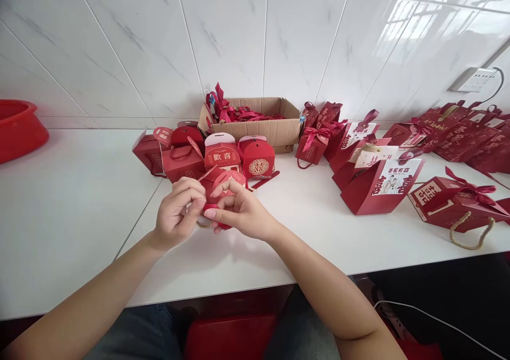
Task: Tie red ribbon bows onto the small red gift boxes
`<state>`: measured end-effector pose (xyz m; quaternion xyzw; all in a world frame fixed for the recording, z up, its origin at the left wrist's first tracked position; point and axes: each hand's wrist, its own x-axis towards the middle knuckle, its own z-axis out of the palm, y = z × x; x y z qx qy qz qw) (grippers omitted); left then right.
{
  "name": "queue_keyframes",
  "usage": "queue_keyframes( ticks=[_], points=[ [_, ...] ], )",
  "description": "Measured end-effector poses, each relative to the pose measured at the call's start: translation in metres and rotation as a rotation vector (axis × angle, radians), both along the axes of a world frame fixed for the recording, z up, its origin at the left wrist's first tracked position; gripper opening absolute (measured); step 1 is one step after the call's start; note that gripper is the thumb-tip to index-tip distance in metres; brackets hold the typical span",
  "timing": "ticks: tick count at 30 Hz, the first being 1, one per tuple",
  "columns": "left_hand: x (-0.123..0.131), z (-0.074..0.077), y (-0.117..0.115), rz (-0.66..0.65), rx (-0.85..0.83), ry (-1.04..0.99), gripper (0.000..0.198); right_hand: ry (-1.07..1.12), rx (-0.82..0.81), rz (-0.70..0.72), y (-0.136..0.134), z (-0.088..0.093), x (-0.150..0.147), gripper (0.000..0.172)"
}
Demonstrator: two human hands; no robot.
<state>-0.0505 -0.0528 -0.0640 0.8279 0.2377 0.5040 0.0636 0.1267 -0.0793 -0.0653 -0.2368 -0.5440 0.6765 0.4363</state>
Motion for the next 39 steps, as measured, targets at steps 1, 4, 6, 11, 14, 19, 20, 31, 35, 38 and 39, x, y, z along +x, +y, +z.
queue_keyframes(
  ticks=[1,4,6,11,14,19,20,31,35,38,39],
  points=[
    [-0.001,0.0,0.0,0.037,0.014,-0.02,0.029,-0.013,0.008,-0.002,0.0,0.001,0.001,0.035],
    [-0.004,-0.001,0.002,0.137,0.027,-0.085,0.028,-0.053,0.045,-0.027,-0.001,0.004,0.005,0.033],
    [-0.006,-0.003,0.004,0.178,0.043,-0.107,0.028,-0.077,0.075,-0.058,0.0,0.006,0.008,0.028],
    [-0.007,-0.012,0.015,0.34,0.091,-0.148,0.025,-0.077,0.162,-0.343,0.004,0.008,0.015,0.025],
    [-0.007,-0.017,0.023,0.403,0.097,-0.094,0.016,-0.069,0.166,-0.493,0.008,0.009,0.019,0.025],
    [-0.007,-0.02,0.027,0.348,0.087,0.002,0.013,-0.095,0.145,-0.595,0.011,0.008,0.02,0.024],
    [-0.006,-0.019,0.026,0.329,0.076,0.001,0.013,-0.11,0.154,-0.608,0.011,0.007,0.019,0.023],
    [0.0,-0.016,0.02,0.247,0.032,-0.02,0.011,-0.239,0.2,-0.713,0.012,0.001,0.014,0.019],
    [0.0,-0.016,0.016,0.239,0.039,-0.026,0.011,-0.249,0.213,-0.691,0.013,-0.004,0.012,0.017],
    [0.0,-0.015,0.011,0.214,0.014,-0.016,0.017,-0.251,0.215,-0.666,0.012,-0.005,0.009,0.018],
    [0.0,-0.014,0.01,0.198,0.004,-0.011,0.019,-0.257,0.216,-0.659,0.011,-0.005,0.008,0.018]
  ],
)
